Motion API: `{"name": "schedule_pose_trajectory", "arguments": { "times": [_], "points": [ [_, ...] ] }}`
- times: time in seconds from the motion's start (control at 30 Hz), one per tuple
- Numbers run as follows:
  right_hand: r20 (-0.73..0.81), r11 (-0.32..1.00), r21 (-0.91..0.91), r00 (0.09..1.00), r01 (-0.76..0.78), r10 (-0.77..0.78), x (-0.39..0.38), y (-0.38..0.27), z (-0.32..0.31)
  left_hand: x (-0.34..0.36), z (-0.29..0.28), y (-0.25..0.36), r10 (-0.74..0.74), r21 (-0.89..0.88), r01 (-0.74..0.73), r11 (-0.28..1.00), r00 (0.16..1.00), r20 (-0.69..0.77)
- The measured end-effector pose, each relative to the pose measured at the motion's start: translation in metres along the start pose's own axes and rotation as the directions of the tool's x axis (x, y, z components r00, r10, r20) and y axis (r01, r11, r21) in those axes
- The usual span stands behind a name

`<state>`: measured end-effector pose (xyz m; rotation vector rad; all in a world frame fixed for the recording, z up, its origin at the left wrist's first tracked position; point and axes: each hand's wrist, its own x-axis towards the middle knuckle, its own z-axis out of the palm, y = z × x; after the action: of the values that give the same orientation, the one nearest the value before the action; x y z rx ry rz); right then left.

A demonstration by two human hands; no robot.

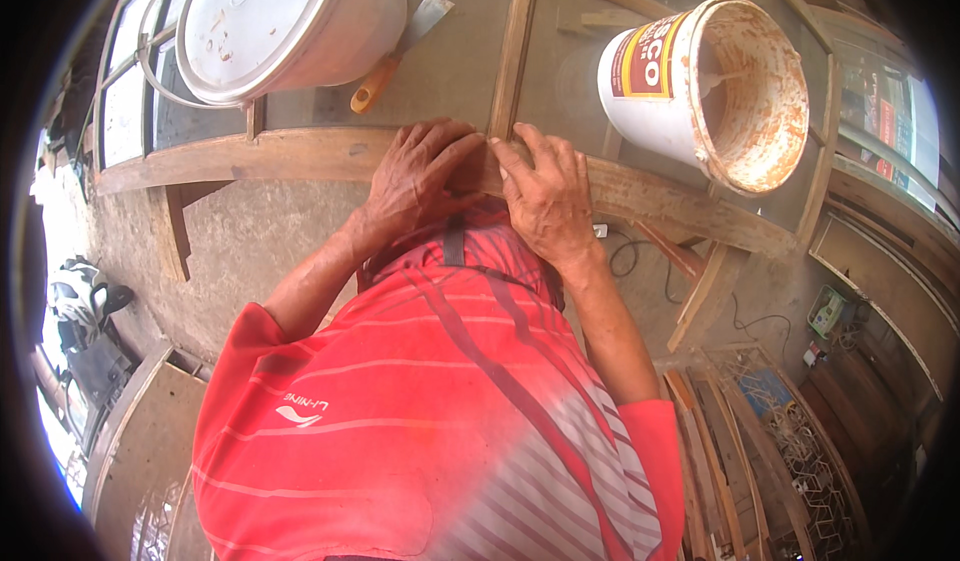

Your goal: The person applies a white adhesive from a tube into the joints of a wooden window frame. They use their fingers to spread the adhesive and ensure it fills the gaps between the wooden pieces. The person works on multiple joints along the frame's perimeter.

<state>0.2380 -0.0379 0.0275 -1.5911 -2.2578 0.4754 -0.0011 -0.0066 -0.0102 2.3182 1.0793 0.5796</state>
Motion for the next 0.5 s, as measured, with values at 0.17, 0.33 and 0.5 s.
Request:
{"name": "schedule_pose_trajectory", "arguments": {
  "times": [0.17, 0.33, 0.5],
  "points": [
    [-0.095, 0.993, -0.009, 0.989, -0.116, 0.114, -0.0038, 0.0007, 0.0069, 0.0018, -0.0013, 0.0019, -0.005, -0.019, 0.005, 1.000, 1.000, 0.012],
    [-0.086, 0.994, 0.022, 0.991, -0.103, 0.104, -0.0044, -0.0019, 0.0069, 0.0012, -0.0013, 0.0027, -0.013, -0.015, 0.013, 1.000, 1.000, 0.020],
    [-0.081, 0.997, 0.040, 0.994, -0.071, 0.074, -0.0070, -0.0025, 0.0045, 0.0021, -0.0025, 0.0017, 0.033, 0.020, -0.033, 0.999, 0.999, 0.018]
  ]
}}
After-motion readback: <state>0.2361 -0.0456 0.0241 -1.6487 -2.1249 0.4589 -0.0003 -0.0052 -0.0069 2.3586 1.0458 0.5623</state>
